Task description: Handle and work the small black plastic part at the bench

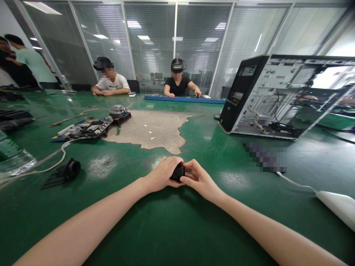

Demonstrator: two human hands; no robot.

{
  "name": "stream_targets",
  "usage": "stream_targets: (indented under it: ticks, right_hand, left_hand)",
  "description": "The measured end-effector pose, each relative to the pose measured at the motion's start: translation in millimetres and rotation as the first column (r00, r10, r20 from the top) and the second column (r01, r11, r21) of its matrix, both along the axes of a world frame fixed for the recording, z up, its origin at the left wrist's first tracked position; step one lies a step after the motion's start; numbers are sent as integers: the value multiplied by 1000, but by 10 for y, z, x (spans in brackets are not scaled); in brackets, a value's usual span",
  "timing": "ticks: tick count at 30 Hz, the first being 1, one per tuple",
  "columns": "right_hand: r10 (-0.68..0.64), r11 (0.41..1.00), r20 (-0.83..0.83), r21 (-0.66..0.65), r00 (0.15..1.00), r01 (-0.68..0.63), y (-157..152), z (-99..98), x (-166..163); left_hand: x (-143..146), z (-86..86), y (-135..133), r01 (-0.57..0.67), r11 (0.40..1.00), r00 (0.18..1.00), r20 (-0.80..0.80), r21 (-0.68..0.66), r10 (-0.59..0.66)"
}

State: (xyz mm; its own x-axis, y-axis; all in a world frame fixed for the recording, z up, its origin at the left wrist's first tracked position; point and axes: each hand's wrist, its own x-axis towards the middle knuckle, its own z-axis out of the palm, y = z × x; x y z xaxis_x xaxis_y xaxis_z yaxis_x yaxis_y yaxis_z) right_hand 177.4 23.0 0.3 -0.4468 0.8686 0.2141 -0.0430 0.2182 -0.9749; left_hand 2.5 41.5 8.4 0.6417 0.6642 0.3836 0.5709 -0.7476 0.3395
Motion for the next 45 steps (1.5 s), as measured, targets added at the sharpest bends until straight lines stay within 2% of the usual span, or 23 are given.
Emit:
stream_targets:
  ticks: [9,13,18,24,28,34,41,45]
  right_hand:
    - [-118,992,53,-34,992,120,28,31,-46]
    - [-84,994,68,-60,994,89,29,41,-36]
    - [4,999,-13,-37,1000,-5,0,34,-3]
    - [-80,996,21,-40,997,80,7,41,-29]
    - [-90,994,53,-59,994,94,26,45,-28]
    - [15,995,-4,-102,1000,-15,-8,60,-3]
    - [-102,993,39,-61,994,104,13,52,-38]
    - [-91,992,74,-81,993,97,43,35,-28]
  left_hand:
    - [0,-2,-2,3,1000,1000,1,8,-3]
    - [3,-4,-9,2,1000,1000,5,18,-2]
    - [4,0,-14,-3,1000,1000,5,17,3]
    - [0,11,-17,8,1000,1000,16,21,-9]
    - [1,11,-17,6,1000,1000,3,29,-6]
    - [-3,4,-18,15,999,1000,8,50,-15]
    - [-2,38,-42,22,999,1000,-1,48,-22]
    - [6,55,-60,12,999,1000,-12,51,-12]
